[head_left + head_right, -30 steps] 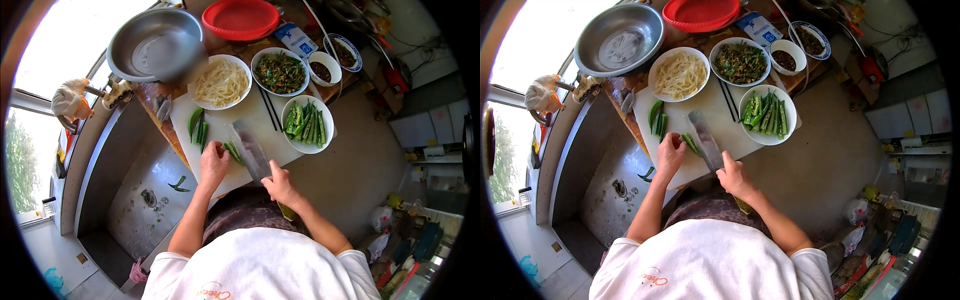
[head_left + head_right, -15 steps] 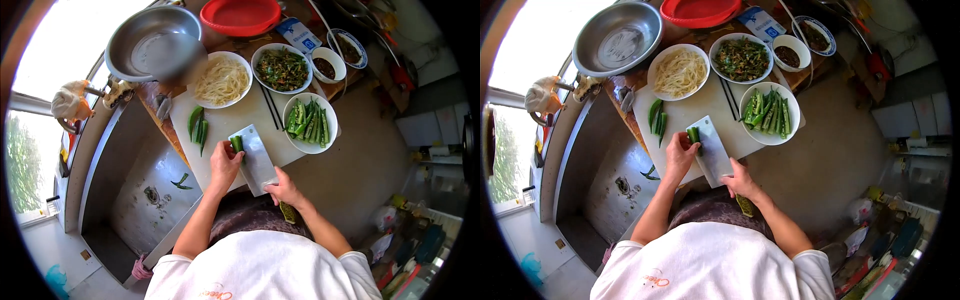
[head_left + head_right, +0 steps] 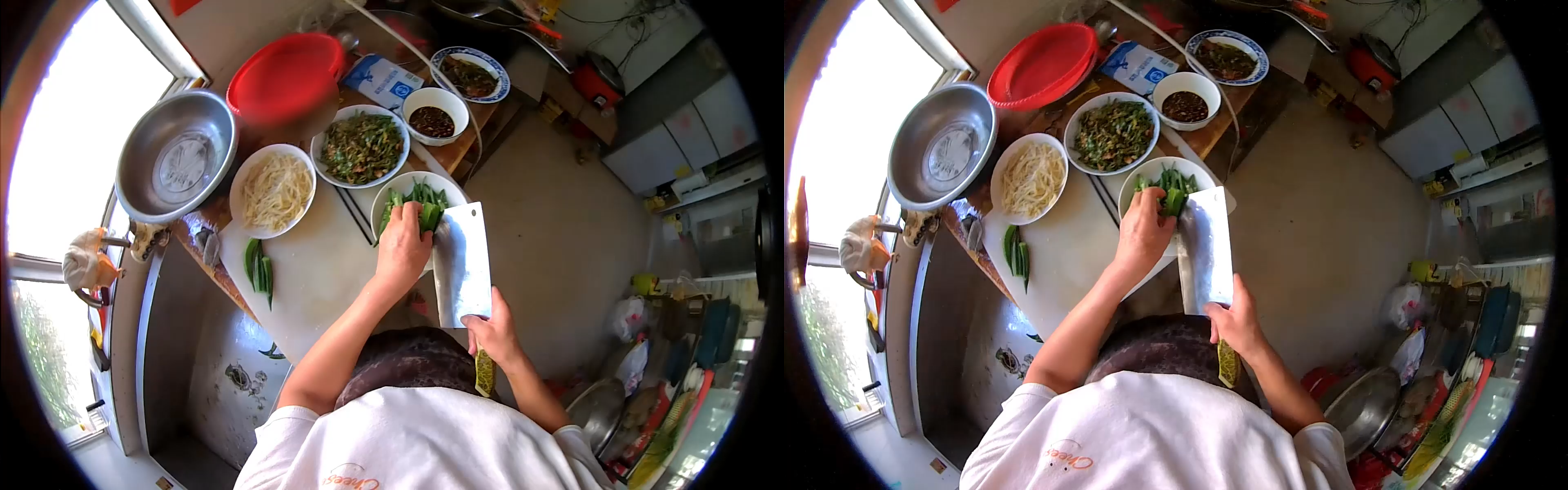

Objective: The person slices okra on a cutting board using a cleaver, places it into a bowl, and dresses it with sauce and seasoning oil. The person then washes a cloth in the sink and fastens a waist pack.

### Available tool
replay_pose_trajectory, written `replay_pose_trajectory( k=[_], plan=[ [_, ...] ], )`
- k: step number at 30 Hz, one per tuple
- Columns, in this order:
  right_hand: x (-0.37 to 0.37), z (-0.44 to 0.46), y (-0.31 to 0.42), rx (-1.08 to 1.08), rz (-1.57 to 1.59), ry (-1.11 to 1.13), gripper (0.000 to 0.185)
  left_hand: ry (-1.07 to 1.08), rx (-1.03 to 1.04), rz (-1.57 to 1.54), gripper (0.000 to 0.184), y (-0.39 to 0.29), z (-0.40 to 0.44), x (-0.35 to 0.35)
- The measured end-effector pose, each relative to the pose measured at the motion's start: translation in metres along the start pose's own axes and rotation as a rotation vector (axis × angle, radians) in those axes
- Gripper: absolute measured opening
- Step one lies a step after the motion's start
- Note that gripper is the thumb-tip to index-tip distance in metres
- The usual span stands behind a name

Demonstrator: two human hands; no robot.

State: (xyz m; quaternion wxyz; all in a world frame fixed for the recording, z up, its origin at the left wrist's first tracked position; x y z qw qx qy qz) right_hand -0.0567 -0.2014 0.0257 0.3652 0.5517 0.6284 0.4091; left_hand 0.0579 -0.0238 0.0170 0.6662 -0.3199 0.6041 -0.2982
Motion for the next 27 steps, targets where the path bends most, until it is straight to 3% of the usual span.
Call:
replay_pose_trajectory(
  k=[4,7,9,10,13,15,18,27],
  plan=[
    [-0.017,0.004,0.002,-0.033,-0.027,-0.141,0.043,-0.078,0.137,0.163,0.021,-0.018,0.005,0.002],
    [-0.02,0.008,0.007,-0.103,0.051,-0.105,0.039,-0.162,0.101,0.062,0.01,-0.003,-0.005,-0.032],
    [-0.014,0.01,0.017,-0.134,0.019,-0.025,0.038,-0.263,-0.008,0.024,0.007,0.026,-0.016,-0.074],
    [-0.006,0.01,0.024,-0.128,0.026,0.006,0.036,-0.384,0.037,0.136,0.008,0.054,-0.023,-0.095],
    [0.022,0.014,0.026,-0.082,-0.046,0.142,0.034,-0.585,-0.17,0.372,0.004,0.129,-0.049,-0.172],
    [0.048,0.017,0.017,-0.016,-0.071,0.253,0.033,-0.5,-0.444,0.515,0.013,0.172,-0.06,-0.206],
    [0.087,0.019,0.007,0.007,-0.141,0.361,0.034,-0.279,-0.536,0.403,0.034,0.237,-0.058,-0.216],
    [0.129,0.017,-0.014,0.013,-0.239,0.374,0.035,-0.189,-0.626,0.291,0.028,0.222,-0.066,-0.238]
  ],
)
Point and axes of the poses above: each hand's wrist, its own z-axis towards the middle knuckle, its own x-axis out of the palm, y = z × x, the point moved 5 cm from there along z, towards the middle knuckle, and after that the axes turned 3 degrees about -x, right-handed, at the moved point
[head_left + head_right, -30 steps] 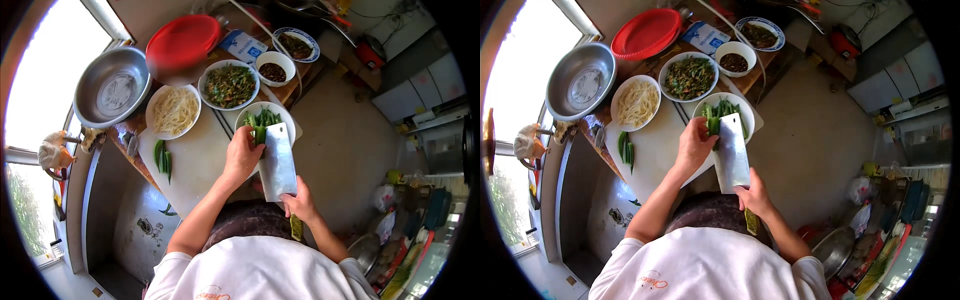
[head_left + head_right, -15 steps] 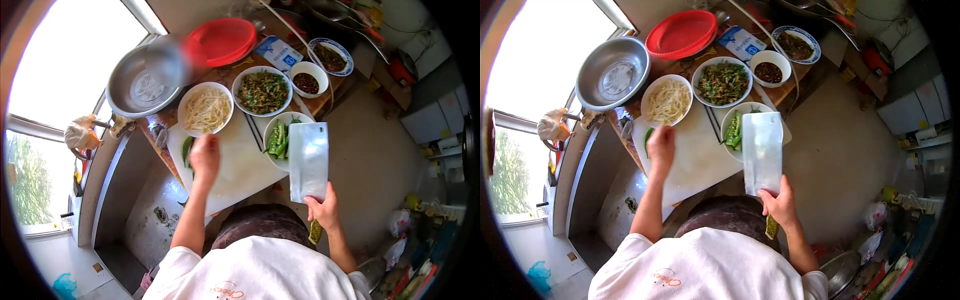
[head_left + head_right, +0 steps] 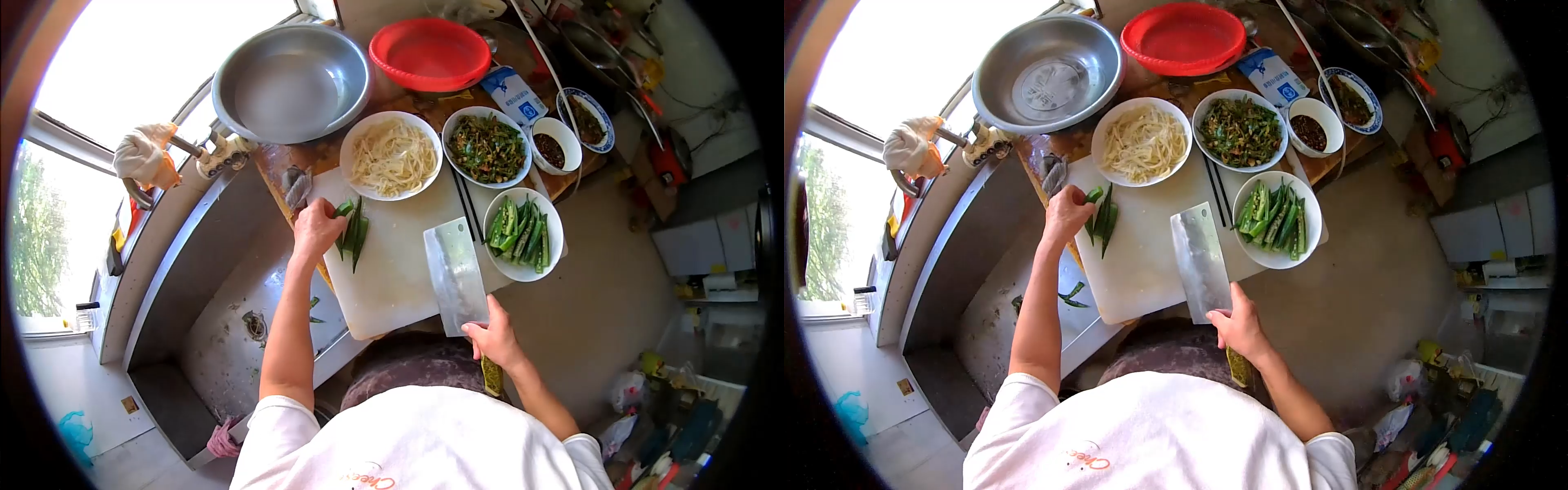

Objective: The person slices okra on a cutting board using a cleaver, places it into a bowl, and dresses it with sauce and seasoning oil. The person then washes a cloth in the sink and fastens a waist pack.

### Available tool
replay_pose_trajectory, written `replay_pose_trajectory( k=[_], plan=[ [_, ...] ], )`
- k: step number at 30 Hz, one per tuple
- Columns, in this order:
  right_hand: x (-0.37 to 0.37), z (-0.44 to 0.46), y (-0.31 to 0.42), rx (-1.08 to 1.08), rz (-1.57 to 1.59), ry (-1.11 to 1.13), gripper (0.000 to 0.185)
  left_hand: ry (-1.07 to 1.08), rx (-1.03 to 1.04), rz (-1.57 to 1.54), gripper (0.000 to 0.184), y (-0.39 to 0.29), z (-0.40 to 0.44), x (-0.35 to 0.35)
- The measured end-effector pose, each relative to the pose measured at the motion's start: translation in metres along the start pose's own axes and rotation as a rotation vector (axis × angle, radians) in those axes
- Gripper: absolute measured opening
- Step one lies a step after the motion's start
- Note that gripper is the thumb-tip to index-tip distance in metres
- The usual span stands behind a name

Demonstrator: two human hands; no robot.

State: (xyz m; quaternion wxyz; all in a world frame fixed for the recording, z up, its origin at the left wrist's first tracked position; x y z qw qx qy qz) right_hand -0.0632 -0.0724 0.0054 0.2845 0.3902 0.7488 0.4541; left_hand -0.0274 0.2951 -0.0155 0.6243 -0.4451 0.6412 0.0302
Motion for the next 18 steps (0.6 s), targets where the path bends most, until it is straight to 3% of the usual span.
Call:
replay_pose_trajectory(
  k=[4,6,8,10,14,18],
  plan=[
    [0.006,0.006,-0.004,0.009,0.007,-0.011,0.035,0.088,-0.052,-0.361,0.022,-0.009,-0.033,-0.005],
    [0.012,0.005,0.001,0.001,0.004,-0.016,0.035,0.334,-0.048,-0.738,0.015,-0.025,-0.055,0.011],
    [0.016,0.006,0.011,-0.026,-0.011,-0.026,0.035,0.435,-0.091,-0.787,0.015,-0.035,-0.077,0.039],
    [0.016,0.007,0.003,-0.011,-0.049,-0.004,0.038,0.432,-0.197,-0.779,0.017,-0.031,-0.086,0.076],
    [0.019,0.01,0.012,0.002,-0.054,0.006,0.034,0.293,-0.198,-0.508,0.02,-0.034,-0.095,0.089],
    [0.02,0.012,0.016,0.008,-0.077,0.033,0.031,0.152,-0.038,-0.359,0.021,-0.027,-0.092,0.093]
  ],
)
Point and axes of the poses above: each hand's wrist, its own z-axis towards the middle knuckle, its own x-axis out of the palm, y = z × x, the point moved 5 cm from there along z, towards the middle knuckle, and after that the axes turned 3 degrees about -x, right-handed, at the moved point
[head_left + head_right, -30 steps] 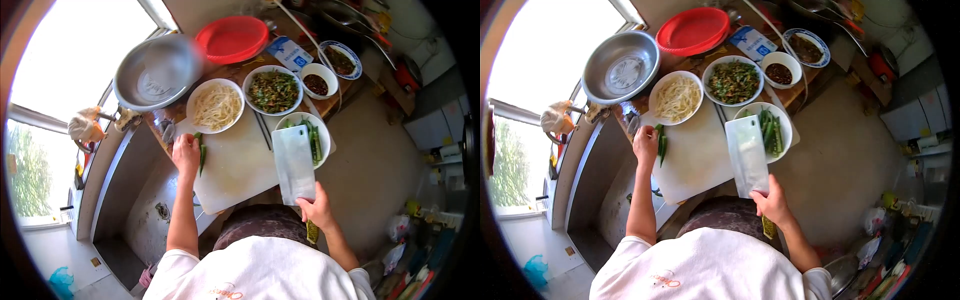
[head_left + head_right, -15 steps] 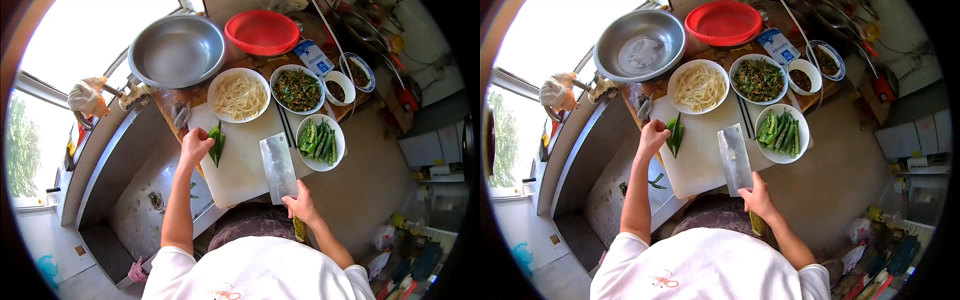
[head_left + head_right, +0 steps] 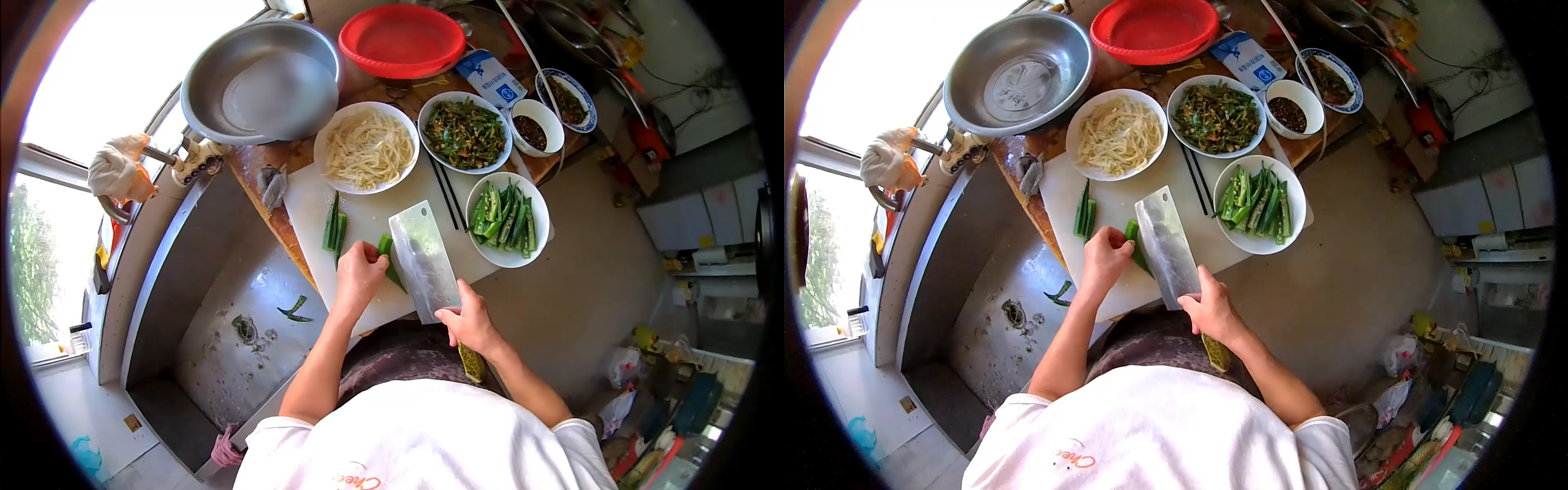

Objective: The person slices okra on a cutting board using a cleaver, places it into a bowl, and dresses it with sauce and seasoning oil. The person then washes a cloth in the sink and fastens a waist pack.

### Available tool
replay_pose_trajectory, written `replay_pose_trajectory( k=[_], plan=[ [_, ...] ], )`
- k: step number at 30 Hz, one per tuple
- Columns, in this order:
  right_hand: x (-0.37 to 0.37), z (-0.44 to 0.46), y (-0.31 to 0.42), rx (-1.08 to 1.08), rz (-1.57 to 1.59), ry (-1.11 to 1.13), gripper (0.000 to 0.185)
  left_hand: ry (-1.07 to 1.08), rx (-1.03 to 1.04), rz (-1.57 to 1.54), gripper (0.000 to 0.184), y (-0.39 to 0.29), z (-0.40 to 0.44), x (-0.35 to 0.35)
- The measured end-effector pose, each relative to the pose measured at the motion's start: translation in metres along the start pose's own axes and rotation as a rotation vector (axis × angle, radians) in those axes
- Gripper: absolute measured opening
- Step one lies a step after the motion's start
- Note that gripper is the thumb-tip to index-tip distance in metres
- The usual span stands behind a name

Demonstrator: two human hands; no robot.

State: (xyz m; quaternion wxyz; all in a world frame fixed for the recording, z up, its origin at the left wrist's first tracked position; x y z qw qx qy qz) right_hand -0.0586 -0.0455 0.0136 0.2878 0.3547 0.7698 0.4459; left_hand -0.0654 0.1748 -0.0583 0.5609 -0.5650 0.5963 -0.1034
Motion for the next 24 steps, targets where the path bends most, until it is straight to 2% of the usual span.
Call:
replay_pose_trajectory(
  k=[3,13,21,24],
  plan=[
    [0.001,0.001,-0.006,0.018,-0.002,0.007,0.03,-0.088,0.016,0.042,0.021,-0.007,-0.006,-0.005],
    [0.012,0.013,-0.012,-0.013,-0.059,-0.005,0.028,-0.124,0.1,0.073,0.023,-0.012,-0.009,-0.003],
    [0.024,0.028,-0.007,0.022,-0.073,0.016,0.036,-0.101,0.101,0.032,0.02,-0.004,-0.007,0.0],
    [0.027,0.029,0.0,0.009,-0.106,-0.021,0.032,-0.118,0.182,0.072,0.019,-0.004,-0.008,-0.002]
  ],
)
Point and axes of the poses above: each hand's wrist, its own z-axis towards the middle knuckle, its own x-axis out of the palm, y = z × x, the point moved 5 cm from there along z, towards the middle knuckle, and after that the axes turned 3 degrees about -x, right-handed, at the moved point
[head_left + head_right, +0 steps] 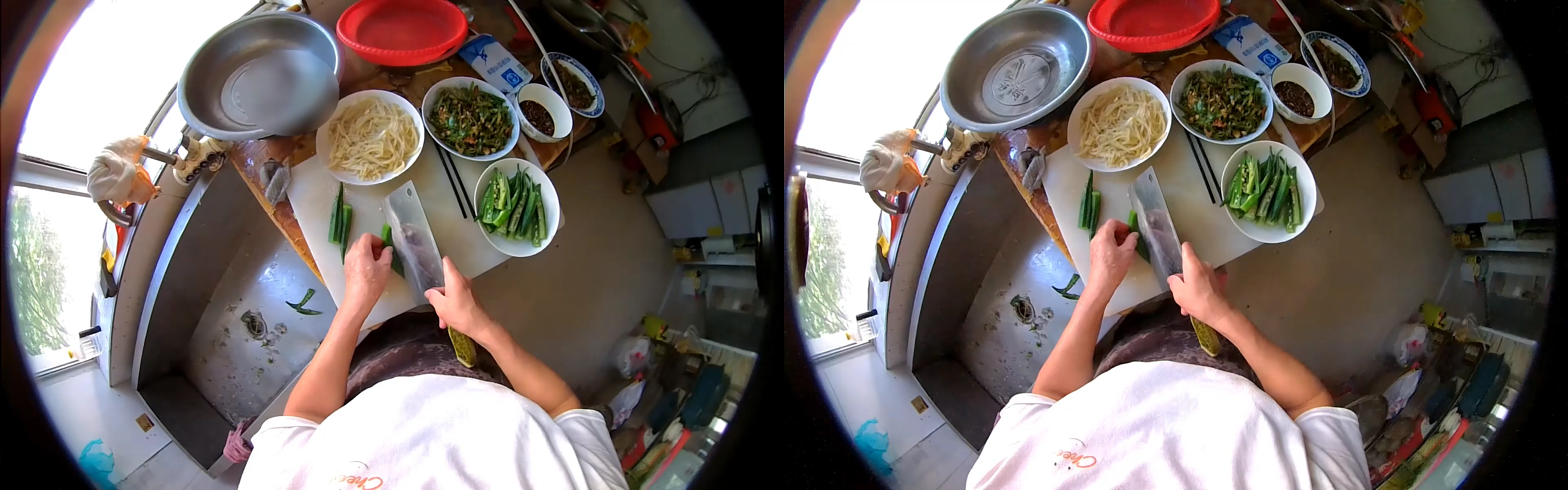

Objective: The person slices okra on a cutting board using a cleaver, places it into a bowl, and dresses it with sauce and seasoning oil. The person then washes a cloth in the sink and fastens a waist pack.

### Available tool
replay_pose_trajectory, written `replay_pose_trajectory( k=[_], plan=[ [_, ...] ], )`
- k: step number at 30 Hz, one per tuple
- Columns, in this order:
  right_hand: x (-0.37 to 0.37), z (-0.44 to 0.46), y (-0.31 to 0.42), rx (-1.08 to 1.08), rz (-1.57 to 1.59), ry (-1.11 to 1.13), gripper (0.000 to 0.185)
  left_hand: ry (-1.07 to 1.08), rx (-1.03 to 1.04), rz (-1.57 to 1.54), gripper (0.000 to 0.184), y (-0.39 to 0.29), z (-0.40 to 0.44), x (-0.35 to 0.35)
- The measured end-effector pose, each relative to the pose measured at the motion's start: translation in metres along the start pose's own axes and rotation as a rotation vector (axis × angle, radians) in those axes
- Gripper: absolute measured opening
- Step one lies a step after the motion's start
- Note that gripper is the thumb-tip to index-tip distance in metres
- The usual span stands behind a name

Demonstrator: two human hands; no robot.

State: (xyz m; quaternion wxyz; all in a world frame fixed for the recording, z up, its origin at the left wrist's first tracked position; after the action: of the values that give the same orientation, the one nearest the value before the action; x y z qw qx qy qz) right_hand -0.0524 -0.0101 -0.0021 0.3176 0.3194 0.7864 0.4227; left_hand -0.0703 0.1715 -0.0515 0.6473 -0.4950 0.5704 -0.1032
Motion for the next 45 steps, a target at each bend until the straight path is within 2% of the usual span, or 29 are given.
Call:
replay_pose_trajectory(
  k=[10,16,19,22,24,28,29,33,36,38,42,45],
  plan=[
    [0.006,0.003,0.016,-0.012,-0.045,0.036,0.026,0.04,-0.056,-0.12,0.015,0.015,0.001,0.004],
    [0.023,0.022,0.018,-0.007,-0.105,0.053,0.041,0.055,-0.034,-0.061,0.015,0.012,0.0,-0.001],
    [0.034,0.025,0.016,-0.379,-0.519,-0.116,0.047,-0.013,0.037,0.019,0.017,0.005,-0.003,-0.004],
    [0.037,0.022,0.012,-0.184,-0.477,0.008,0.05,-0.038,0.028,-0.024,0.017,0.007,-0.004,-0.002],
    [0.033,0.013,0.008,-0.225,-0.522,-0.004,0.05,-0.007,-0.044,-0.124,0.017,0.009,-0.002,-0.006],
    [0.022,0.006,-0.005,-0.296,-0.445,-0.071,0.049,0.006,-0.045,-0.051,0.019,0.006,0.0,-0.014],
    [0.021,0.008,-0.009,-0.196,-0.423,-0.021,0.052,0.012,-0.037,-0.024,0.019,0.006,0.0,-0.014],
    [0.024,0.0,-0.008,-0.237,-0.499,-0.018,0.05,0.007,-0.033,-0.017,0.021,0.007,-0.005,-0.013],
    [0.031,0.006,-0.002,-0.23,-0.564,-0.012,0.05,-0.013,0.026,0.112,0.024,-0.006,-0.013,-0.003],
    [0.033,0.015,0.001,-0.286,-0.564,-0.02,0.05,-0.01,-0.039,0.042,0.025,-0.004,-0.013,-0.003],
    [0.021,0.005,-0.004,-0.252,-0.475,-0.026,0.047,-0.091,-0.017,0.052,0.024,0.01,-0.006,-0.014],
    [0.009,0.006,-0.007,-0.291,-0.297,-0.035,0.038,-0.071,-0.043,-0.009,0.024,0.021,-0.008,-0.017]
  ],
)
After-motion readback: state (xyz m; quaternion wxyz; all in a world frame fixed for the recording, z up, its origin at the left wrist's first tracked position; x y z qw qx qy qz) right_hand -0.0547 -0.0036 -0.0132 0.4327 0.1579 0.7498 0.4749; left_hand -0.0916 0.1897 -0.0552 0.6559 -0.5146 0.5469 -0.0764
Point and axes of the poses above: each hand's wrist, its own z-axis towards the middle knuckle, its own x-axis out of the palm, y = z × x, the point moved 5 cm from there along z, towards the middle knuckle, and after that the axes turned 3 degrees about -x, right-handed, at the moved point
